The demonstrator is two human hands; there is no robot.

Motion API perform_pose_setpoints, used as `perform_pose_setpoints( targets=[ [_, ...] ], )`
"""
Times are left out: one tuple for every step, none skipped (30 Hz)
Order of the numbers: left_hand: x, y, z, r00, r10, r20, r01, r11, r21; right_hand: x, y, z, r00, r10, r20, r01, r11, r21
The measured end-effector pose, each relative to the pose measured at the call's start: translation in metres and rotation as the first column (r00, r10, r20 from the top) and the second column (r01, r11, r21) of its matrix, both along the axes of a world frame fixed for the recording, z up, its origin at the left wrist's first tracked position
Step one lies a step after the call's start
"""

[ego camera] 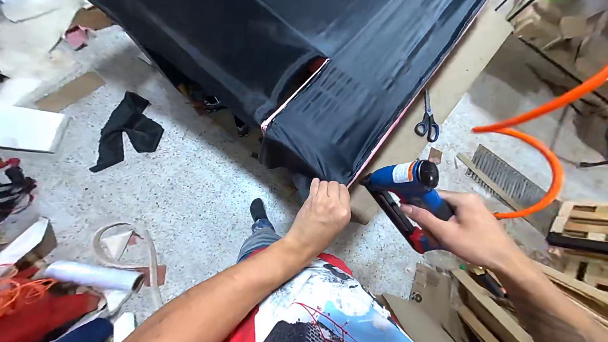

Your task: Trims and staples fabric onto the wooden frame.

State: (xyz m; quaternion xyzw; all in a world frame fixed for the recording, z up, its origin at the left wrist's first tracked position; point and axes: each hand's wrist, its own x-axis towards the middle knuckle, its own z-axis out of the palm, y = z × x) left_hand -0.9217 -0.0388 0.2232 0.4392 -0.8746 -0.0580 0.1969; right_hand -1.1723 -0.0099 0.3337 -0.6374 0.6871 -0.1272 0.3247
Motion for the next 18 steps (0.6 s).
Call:
perform_pose_setpoints(
  targets=[
    [-0.002, 0.000, 0.000, 1.000, 0.015, 0.026, -0.016, 0.999, 0.035, 0.003, -0.001, 0.000, 1.000, -0.002, -0.004, 0.002, 1.000, 0.014],
    [-0.002, 0.001, 0.000, 0.999, 0.022, 0.043, -0.024, 0.998, 0.061, 0.006, -0.002, 0.000, 1.000, -0.012, -0.007, 0.013, 1.000, 0.029],
    [-0.003, 0.001, -0.001, 0.998, 0.020, 0.052, -0.024, 0.998, 0.066, 0.008, -0.003, 0.000, 1.000, -0.020, -0.007, 0.020, 0.999, 0.033],
    [-0.003, 0.001, -0.001, 0.998, 0.012, 0.057, -0.015, 0.999, 0.049, 0.009, -0.004, -0.001, 1.000, -0.014, -0.005, 0.014, 1.000, 0.026],
    [-0.002, 0.001, -0.002, 0.998, -0.008, 0.059, 0.007, 1.000, 0.021, 0.010, -0.005, -0.003, 1.000, 0.006, -0.007, -0.006, 1.000, 0.011],
    [-0.002, 0.001, -0.002, 0.998, -0.033, 0.058, 0.034, 0.999, -0.015, 0.011, -0.006, -0.004, 1.000, 0.023, -0.011, -0.023, 1.000, -0.006],
    [-0.001, 0.001, -0.004, 0.997, -0.053, 0.054, 0.056, 0.997, -0.051, 0.013, -0.008, -0.005, 0.999, 0.039, -0.007, -0.039, 0.999, -0.028],
    [0.000, 0.001, -0.005, 0.996, -0.072, 0.051, 0.075, 0.994, -0.074, 0.015, -0.009, -0.006, 0.998, 0.055, 0.008, -0.054, 0.998, -0.043],
    [0.001, 0.001, -0.005, 0.994, -0.090, 0.054, 0.095, 0.992, -0.087, 0.017, -0.011, -0.007, 0.998, 0.062, -0.004, -0.062, 0.997, -0.048],
    [0.004, 0.000, -0.005, 0.992, -0.110, 0.062, 0.115, 0.989, -0.091, 0.020, -0.013, -0.007, 0.997, 0.058, -0.044, -0.060, 0.998, -0.032],
    [0.005, 0.000, -0.005, 0.989, -0.127, 0.072, 0.134, 0.986, -0.100, 0.023, -0.015, -0.008, 0.994, 0.058, -0.090, -0.059, 0.998, -0.014],
    [0.007, 0.000, -0.006, 0.986, -0.140, 0.086, 0.149, 0.983, -0.108, 0.025, -0.017, -0.008, 0.989, 0.064, -0.132, -0.064, 0.998, 0.003],
    [0.008, 0.000, -0.007, 0.985, -0.150, 0.090, 0.160, 0.980, -0.116, 0.027, -0.018, -0.008, 0.984, 0.072, -0.162, -0.070, 0.997, 0.014],
    [0.009, 0.000, -0.009, 0.984, -0.158, 0.084, 0.168, 0.978, -0.124, 0.028, -0.018, -0.008, 0.982, 0.075, -0.174, -0.074, 0.997, 0.014],
    [0.010, 0.000, -0.011, 0.984, -0.161, 0.076, 0.170, 0.976, -0.133, 0.028, -0.018, -0.006, 0.982, 0.079, -0.172, -0.080, 0.997, 0.002],
    [0.010, 0.000, -0.013, 0.986, -0.161, 0.047, 0.167, 0.975, -0.145, 0.029, -0.016, -0.005, 0.985, 0.084, -0.153, -0.088, 0.996, -0.021],
    [0.011, 0.000, -0.016, 0.987, -0.163, 0.007, 0.162, 0.974, -0.161, 0.030, -0.014, -0.004, 0.988, 0.086, -0.125, -0.091, 0.995, -0.035],
    [0.011, 0.000, -0.019, 0.986, -0.167, -0.026, 0.160, 0.973, -0.167, 0.032, -0.012, -0.003, 0.989, 0.094, -0.114, -0.100, 0.994, -0.045]
  ],
)
